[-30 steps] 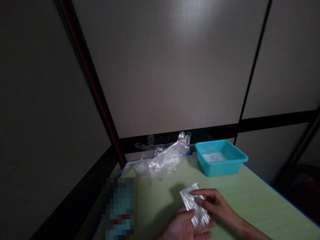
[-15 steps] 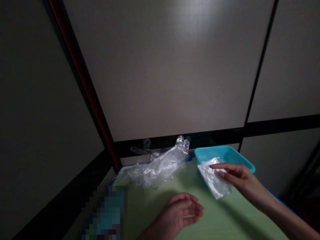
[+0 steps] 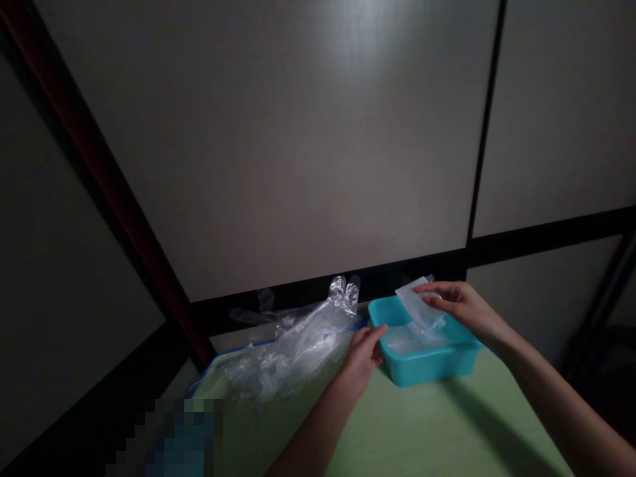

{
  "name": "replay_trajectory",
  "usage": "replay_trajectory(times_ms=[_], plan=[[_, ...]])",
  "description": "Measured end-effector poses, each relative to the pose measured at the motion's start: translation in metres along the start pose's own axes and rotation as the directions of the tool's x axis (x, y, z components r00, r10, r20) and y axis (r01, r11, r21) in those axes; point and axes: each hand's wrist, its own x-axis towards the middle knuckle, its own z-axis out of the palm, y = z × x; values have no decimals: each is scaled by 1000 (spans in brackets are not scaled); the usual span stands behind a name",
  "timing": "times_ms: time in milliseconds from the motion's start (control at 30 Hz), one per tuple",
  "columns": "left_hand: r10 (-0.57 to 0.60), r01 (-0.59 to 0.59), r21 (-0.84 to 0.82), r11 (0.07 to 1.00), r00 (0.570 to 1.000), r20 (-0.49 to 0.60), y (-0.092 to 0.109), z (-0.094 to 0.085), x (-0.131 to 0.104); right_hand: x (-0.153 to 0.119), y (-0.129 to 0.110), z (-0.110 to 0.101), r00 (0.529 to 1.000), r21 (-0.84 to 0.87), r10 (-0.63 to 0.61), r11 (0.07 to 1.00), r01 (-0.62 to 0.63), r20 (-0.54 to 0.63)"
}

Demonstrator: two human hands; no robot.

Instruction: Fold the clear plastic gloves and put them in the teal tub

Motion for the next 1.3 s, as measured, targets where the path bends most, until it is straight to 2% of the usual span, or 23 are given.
replay_trajectory(times_ms=[100,200,300,433,533,633,700,800,900,967,1100,1200,1300], plan=[[25,-26,-57,998,1000,-17,-6,8,10,1,5,-5,1000,-13,8,1000,-8,20],[64,-65,-97,993,998,-11,-7,11,7,1,5,-10,999,-63,-13,998,16,49],[109,-107,-114,988,994,16,-3,7,-7,-2,-1,-15,992,-157,-51,985,68,112],[145,-137,-89,987,985,96,7,-10,-37,-11,-15,-15,967,-285,-57,950,130,249],[156,-153,-35,988,980,124,15,-26,-60,-22,-26,-7,917,-312,-48,932,184,397],[111,-112,-4,994,987,114,20,-38,-81,-33,-34,6,859,-336,-42,910,244,510],[94,-93,-12,996,990,109,23,-44,-91,-40,-37,15,845,-375,-34,886,273,534],[111,-108,-44,993,991,77,23,-48,-103,-46,-36,28,850,-435,9,862,261,527],[154,-151,-60,987,987,44,19,-49,-110,-47,-27,39,874,-440,39,874,205,485],[186,-185,-42,982,982,22,14,-47,-113,-46,-20,47,905,-404,66,907,121,421],[228,-228,9,974,971,-67,2,-44,-119,-46,-10,64,946,-270,239,946,-176,220],[230,-232,-7,973,967,-106,-8,-44,-120,-49,-12,77,916,-51,387,922,-383,105],[237,-242,-20,970,964,-123,-17,-45,-118,-51,-19,84,863,169,500,847,-504,70]])
